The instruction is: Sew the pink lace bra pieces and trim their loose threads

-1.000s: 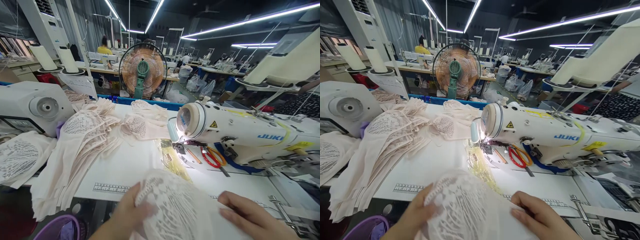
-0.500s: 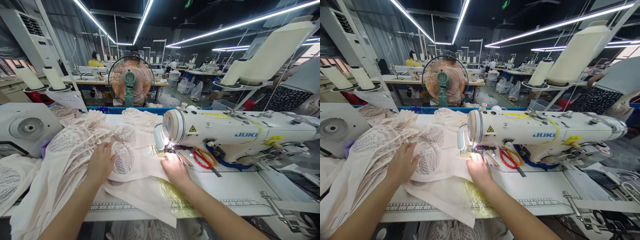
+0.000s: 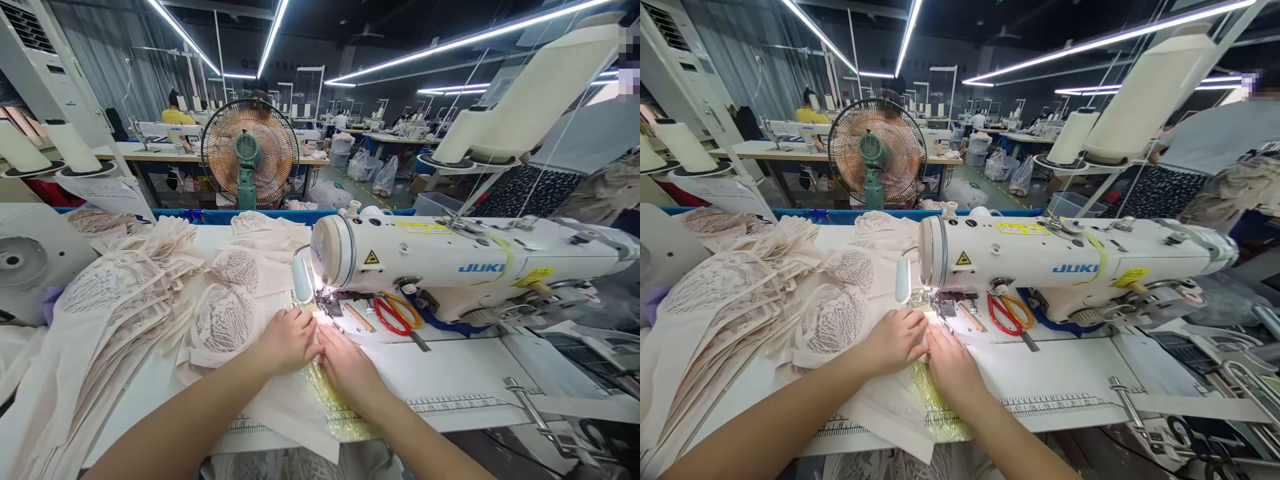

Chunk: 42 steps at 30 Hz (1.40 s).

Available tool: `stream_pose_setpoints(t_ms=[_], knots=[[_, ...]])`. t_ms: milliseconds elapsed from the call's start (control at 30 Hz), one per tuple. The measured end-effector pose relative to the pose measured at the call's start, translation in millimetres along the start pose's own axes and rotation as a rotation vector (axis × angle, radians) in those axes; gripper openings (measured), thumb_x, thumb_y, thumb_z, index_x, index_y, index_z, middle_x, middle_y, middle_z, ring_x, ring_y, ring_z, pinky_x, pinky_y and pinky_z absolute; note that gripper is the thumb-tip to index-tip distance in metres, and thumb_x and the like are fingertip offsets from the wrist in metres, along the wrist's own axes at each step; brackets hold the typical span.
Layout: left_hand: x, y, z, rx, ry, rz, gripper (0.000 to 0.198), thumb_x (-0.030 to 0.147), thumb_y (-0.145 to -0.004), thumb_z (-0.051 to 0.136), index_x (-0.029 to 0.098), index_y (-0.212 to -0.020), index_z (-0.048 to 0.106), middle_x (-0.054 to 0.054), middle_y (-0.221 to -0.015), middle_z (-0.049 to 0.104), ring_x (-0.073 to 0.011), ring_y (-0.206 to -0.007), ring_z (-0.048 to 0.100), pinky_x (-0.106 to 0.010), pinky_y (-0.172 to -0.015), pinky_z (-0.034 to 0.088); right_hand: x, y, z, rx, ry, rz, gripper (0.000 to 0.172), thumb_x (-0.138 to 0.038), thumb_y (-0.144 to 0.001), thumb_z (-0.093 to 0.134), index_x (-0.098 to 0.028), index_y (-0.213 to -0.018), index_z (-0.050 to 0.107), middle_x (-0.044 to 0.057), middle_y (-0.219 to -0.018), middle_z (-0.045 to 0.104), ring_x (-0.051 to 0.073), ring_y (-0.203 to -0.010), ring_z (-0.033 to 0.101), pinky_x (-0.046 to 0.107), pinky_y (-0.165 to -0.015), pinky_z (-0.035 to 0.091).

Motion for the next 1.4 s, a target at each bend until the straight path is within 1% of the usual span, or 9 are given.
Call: stream_pose_setpoints(t_ms=[133,333,500,733,967,1100,1200,1267,1400], knots=[[4.6,-2.3,-4.6,-0.020,-0.046,-0.032,0.042,0.049,-0.090,0.038,0.015,-0.106,0.056,-0.008,-0.098,0.058,-0.0234,-0.089,0.053,-0.036,-0.070,0.043,3.9,23.3,-6.7,0.019,-0.067,-0.099,0.035,-0.013,-0.086,0.037,-0.010,-0.115,0.057,0.012,-0.125,0.058,0.023,-0.117,0.053,0.037,-0.094,0.049],[3.9,-17.0,1.8,-0.041,-0.053,-0.090,0.048,0.049,-0.091,0.035,0.012,-0.117,0.052,-0.011,-0.110,0.056,-0.0261,-0.097,0.051,-0.040,-0.075,0.041,5.7,43.0,-9.2,0.136,-0.031,-0.106,0.035,-0.015,-0.086,0.039,-0.008,-0.117,0.055,0.016,-0.124,0.058,0.028,-0.117,0.052,0.043,-0.088,0.053],[-0.1,-27.0,-1.9,-0.099,-0.041,-0.106,0.049,0.047,-0.091,0.034,0.012,-0.121,0.051,-0.012,-0.118,0.054,-0.0272,-0.100,0.052,-0.038,-0.072,0.042,5.0,41.8,-6.6,0.149,-0.027,-0.071,0.033,-0.016,-0.087,0.039,-0.011,-0.114,0.057,0.014,-0.124,0.059,0.028,-0.117,0.053,0.042,-0.088,0.053],[-1.3,-26.7,-4.1,-0.113,-0.035,-0.100,0.049,0.046,-0.091,0.034,0.012,-0.122,0.051,-0.012,-0.120,0.054,-0.0276,-0.100,0.053,-0.039,-0.072,0.044,1.5,46.1,-4.0,0.140,0.036,-0.055,0.034,-0.017,-0.086,0.040,-0.014,-0.117,0.055,0.011,-0.124,0.059,0.030,-0.116,0.053,0.048,-0.086,0.050],[-11.6,-27.6,-0.3,-0.079,-0.051,-0.054,0.046,0.041,-0.090,0.038,0.011,-0.124,0.048,-0.013,-0.119,0.055,-0.0272,-0.102,0.053,-0.038,-0.076,0.045,-3.3,36.7,-3.7,0.114,0.017,-0.037,0.037,-0.014,-0.084,0.040,-0.013,-0.118,0.054,0.012,-0.128,0.057,0.029,-0.119,0.050,0.048,-0.090,0.047],[-20.1,-29.5,-3.5,-0.050,-0.081,-0.007,0.036,0.033,-0.087,0.046,0.015,-0.118,0.051,-0.012,-0.113,0.058,-0.0257,-0.102,0.053,-0.036,-0.078,0.044,-7.6,25.9,-3.5,0.100,-0.031,-0.012,0.038,-0.013,-0.083,0.039,-0.012,-0.117,0.055,0.013,-0.127,0.057,0.028,-0.118,0.051,0.050,-0.092,0.046],[-14.0,-23.7,-7.0,-0.045,-0.112,0.042,0.021,0.019,-0.088,0.042,0.015,-0.101,0.057,-0.010,-0.108,0.059,-0.0246,-0.097,0.054,-0.035,-0.074,0.044,-10.9,21.4,-1.8,0.103,-0.093,0.032,0.038,-0.015,-0.084,0.038,-0.013,-0.118,0.055,0.012,-0.128,0.056,0.028,-0.119,0.051,0.050,-0.096,0.044],[-4.4,-15.4,-6.6,-0.044,-0.134,0.084,0.024,0.011,-0.087,0.036,0.015,-0.095,0.059,-0.010,-0.103,0.060,-0.0239,-0.090,0.055,-0.035,-0.070,0.044,-12.9,20.1,-1.3,0.111,-0.131,0.053,0.038,-0.015,-0.083,0.039,-0.014,-0.118,0.055,0.013,-0.128,0.056,0.027,-0.119,0.050,0.051,-0.098,0.042],[10.7,2.8,-0.3,-0.028,-0.155,0.083,0.029,0.008,-0.081,0.040,0.012,-0.104,0.057,-0.011,-0.108,0.060,-0.0212,-0.075,0.054,-0.035,-0.063,0.045,-15.6,18.6,-3.8,0.082,-0.169,0.033,0.043,-0.012,-0.081,0.039,-0.010,-0.122,0.051,0.016,-0.131,0.053,0.028,-0.122,0.048,0.053,-0.098,0.042]])
Point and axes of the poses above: each hand's wrist, its own y-axis away from the middle knuckle, its own z-axis out of the palm, x = y × z, the point moved 1 cm from there along -y, towards the middle knuckle
